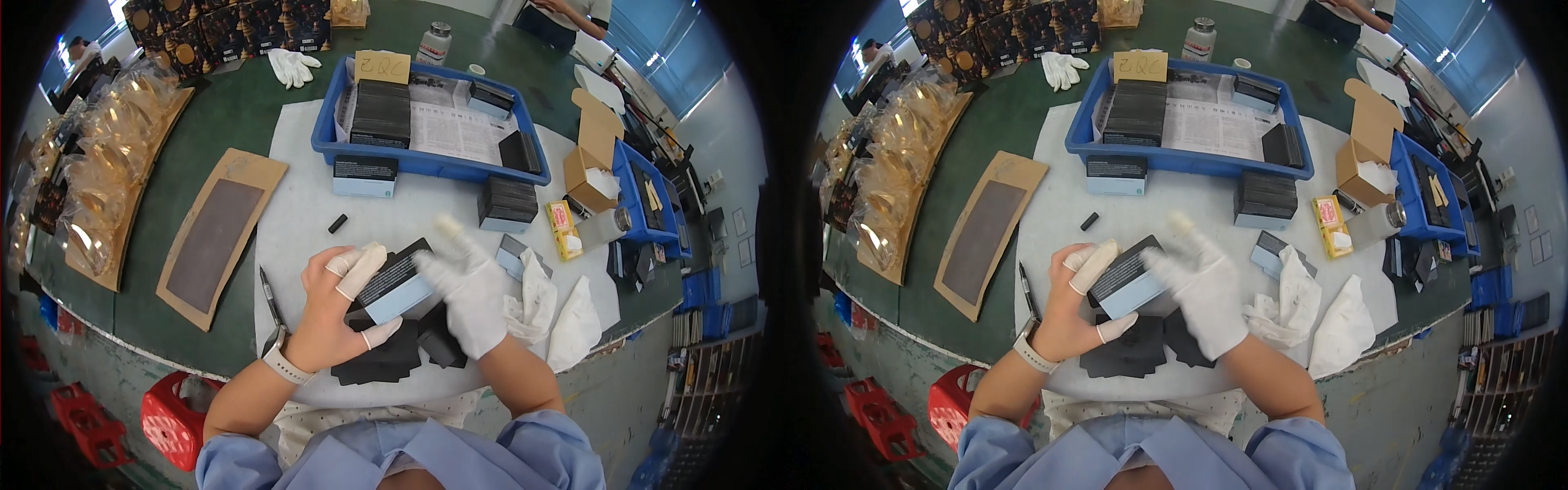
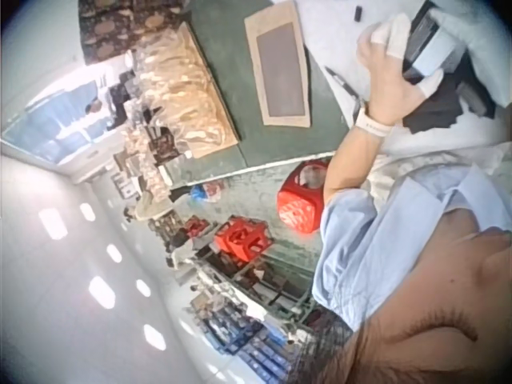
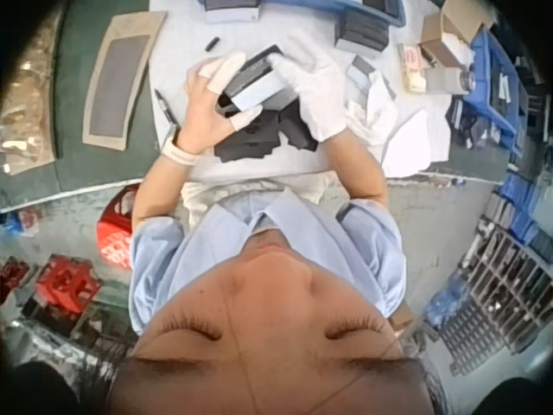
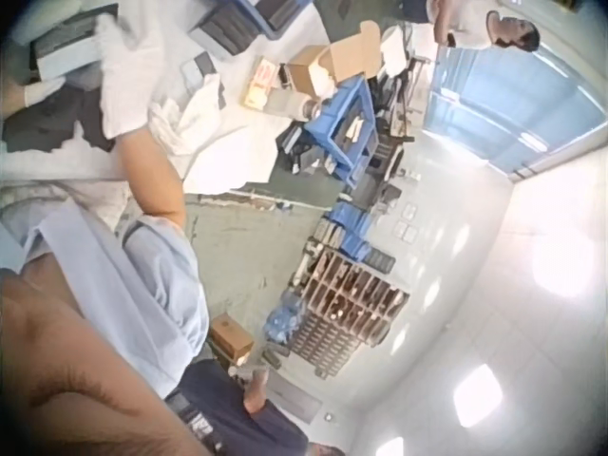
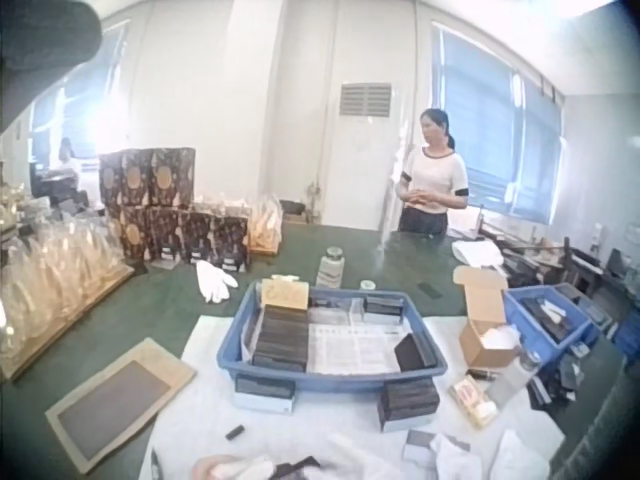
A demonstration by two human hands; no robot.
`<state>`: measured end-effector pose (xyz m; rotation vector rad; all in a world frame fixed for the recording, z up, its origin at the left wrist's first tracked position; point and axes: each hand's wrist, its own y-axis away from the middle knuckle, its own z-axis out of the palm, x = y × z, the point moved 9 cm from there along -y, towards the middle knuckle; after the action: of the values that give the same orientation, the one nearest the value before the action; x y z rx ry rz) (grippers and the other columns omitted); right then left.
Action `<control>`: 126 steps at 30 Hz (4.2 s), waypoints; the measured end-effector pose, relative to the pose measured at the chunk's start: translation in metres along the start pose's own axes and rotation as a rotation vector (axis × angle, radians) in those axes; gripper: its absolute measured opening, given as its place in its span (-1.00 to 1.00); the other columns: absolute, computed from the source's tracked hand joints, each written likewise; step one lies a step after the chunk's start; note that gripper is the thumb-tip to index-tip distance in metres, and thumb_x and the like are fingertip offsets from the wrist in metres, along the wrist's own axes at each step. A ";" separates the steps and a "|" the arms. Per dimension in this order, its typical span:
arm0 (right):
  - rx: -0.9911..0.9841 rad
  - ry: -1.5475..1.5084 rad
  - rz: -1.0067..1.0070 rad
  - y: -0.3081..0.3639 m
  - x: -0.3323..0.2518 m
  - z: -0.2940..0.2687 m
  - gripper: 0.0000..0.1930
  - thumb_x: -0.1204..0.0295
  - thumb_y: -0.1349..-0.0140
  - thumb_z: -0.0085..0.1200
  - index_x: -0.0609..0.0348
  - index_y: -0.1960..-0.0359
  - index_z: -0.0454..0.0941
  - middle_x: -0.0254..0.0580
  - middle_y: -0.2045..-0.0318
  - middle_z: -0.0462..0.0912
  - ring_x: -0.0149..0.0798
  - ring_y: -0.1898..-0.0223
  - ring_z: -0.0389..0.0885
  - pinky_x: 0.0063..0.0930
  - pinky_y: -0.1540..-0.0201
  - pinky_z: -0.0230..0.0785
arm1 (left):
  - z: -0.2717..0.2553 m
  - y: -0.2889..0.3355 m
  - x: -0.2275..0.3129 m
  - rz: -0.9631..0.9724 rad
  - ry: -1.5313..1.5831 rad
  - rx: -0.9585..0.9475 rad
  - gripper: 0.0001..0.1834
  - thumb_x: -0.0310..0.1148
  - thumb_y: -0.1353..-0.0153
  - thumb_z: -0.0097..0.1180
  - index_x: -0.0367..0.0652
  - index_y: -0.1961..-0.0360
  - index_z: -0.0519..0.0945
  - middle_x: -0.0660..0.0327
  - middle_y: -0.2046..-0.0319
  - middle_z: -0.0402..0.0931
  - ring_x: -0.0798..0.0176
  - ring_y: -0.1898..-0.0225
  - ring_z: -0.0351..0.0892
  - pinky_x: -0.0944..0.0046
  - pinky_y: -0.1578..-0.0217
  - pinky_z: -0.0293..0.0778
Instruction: The person marks black rectangular electronic components with a black marker, then wipes them with a white cloth. The person handles the components one by one, turning them over to inspect different sides and stacking them on the table.
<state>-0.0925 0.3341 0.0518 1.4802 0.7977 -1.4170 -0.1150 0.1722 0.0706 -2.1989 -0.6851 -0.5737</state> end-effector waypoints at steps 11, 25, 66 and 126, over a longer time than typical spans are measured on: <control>-0.297 0.156 -0.069 -0.011 0.011 0.009 -0.60 0.49 -0.24 0.11 0.32 -0.10 0.40 -0.21 0.50 0.60 -0.35 0.44 0.63 -0.62 0.15 0.42 | 0.015 0.002 0.000 -0.010 0.204 -0.177 -0.16 -0.33 0.23 0.39 -0.06 -0.21 0.42 0.19 -0.15 0.33 0.01 -0.15 0.23 0.06 -0.18 0.06; -0.194 0.053 -0.089 -0.014 0.007 -0.003 -0.62 0.48 -0.34 0.01 0.21 -0.19 0.42 -0.36 0.09 0.59 -0.58 0.15 0.49 -0.68 0.07 0.36 | 0.010 0.005 -0.017 -0.104 0.171 -0.125 0.10 -0.24 0.18 0.46 -0.20 -0.38 0.10 0.06 -0.15 0.27 -0.03 -0.10 0.20 0.04 -0.18 0.04; -0.128 0.085 -0.039 -0.018 0.005 -0.010 -0.48 0.57 -0.26 0.01 0.31 -0.28 0.25 -0.21 0.34 0.64 -0.44 0.39 0.61 -0.59 0.25 0.45 | 0.018 0.003 0.020 0.051 -0.111 -0.203 0.04 0.23 0.42 0.45 -0.23 -0.06 0.43 0.11 -0.05 0.39 0.00 -0.03 0.35 0.06 -0.05 0.08; -0.429 0.595 -0.466 -0.023 0.009 0.022 0.17 0.25 0.30 0.54 0.09 -0.40 0.03 -0.03 -0.01 0.55 -0.09 0.02 0.57 -0.28 -0.11 0.37 | -0.019 -0.004 -0.043 -0.122 -0.026 -0.136 -0.35 -0.12 0.31 0.50 -0.04 0.09 0.61 0.27 0.21 0.40 0.17 0.15 0.31 0.18 0.07 0.09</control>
<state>-0.1208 0.3211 0.0410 1.4295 1.7893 -1.0111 -0.1535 0.1473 0.0597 -2.3050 -0.8203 -0.6725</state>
